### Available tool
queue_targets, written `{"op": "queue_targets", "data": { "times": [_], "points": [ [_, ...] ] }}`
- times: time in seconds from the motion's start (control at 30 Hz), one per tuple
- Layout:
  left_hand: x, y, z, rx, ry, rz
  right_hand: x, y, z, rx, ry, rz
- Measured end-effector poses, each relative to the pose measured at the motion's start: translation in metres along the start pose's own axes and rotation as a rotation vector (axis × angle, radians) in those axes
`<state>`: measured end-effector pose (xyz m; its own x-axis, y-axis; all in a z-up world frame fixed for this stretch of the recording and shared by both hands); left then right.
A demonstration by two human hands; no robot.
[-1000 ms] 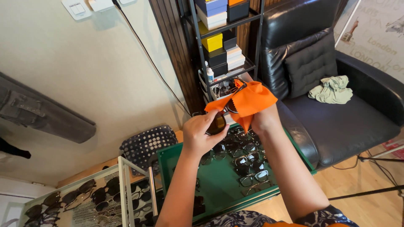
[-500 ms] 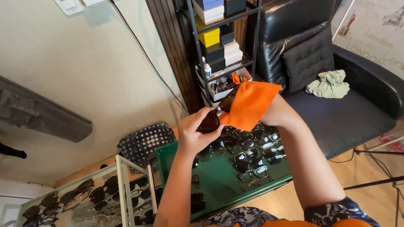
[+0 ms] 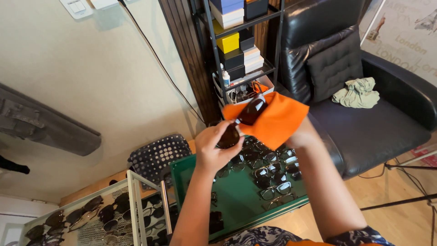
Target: Cleaning multiple pairs of sunglasses using an orange cloth and organizing them in a storage cart drawer.
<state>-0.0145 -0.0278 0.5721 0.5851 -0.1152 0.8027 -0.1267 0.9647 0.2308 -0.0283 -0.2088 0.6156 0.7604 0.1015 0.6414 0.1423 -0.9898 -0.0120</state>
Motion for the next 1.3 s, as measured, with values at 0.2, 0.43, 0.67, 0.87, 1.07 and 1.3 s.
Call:
{"op": "queue_targets", "data": {
  "times": [0.2,0.43,0.67,0.87,1.07,1.3],
  "points": [
    [-0.007,-0.008,-0.004,0.092,-0.005,-0.001,-0.027,0.028,0.086,0.188,0.114,0.351],
    [-0.01,-0.007,-0.002,0.11,-0.031,0.098,-0.043,0.029,0.111,0.092,0.114,0.597],
    [-0.01,-0.003,-0.002,0.096,0.043,0.235,-0.035,0.007,0.075,0.163,-0.002,0.494],
    [-0.004,-0.008,-0.008,-0.052,0.181,0.229,-0.027,0.035,0.059,0.021,-0.077,0.169],
    [-0.007,-0.042,-0.011,-0.236,0.282,0.016,-0.041,-0.002,0.083,-0.245,-0.078,0.044],
    [-0.002,-0.054,-0.009,-1.023,0.467,-0.455,-0.048,0.018,0.102,-0.439,0.195,0.311]
  ]
}}
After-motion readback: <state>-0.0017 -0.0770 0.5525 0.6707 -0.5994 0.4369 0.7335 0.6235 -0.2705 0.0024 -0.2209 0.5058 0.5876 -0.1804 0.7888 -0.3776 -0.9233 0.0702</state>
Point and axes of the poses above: each hand's wrist, its own x-axis towards the middle knuckle, its own y-axis out of the back of the hand, z = x × y, the point moved 6 cm from there along x, towards the middle knuckle, and after that the axes turned 14 degrees about y, right-handed, at the moved point
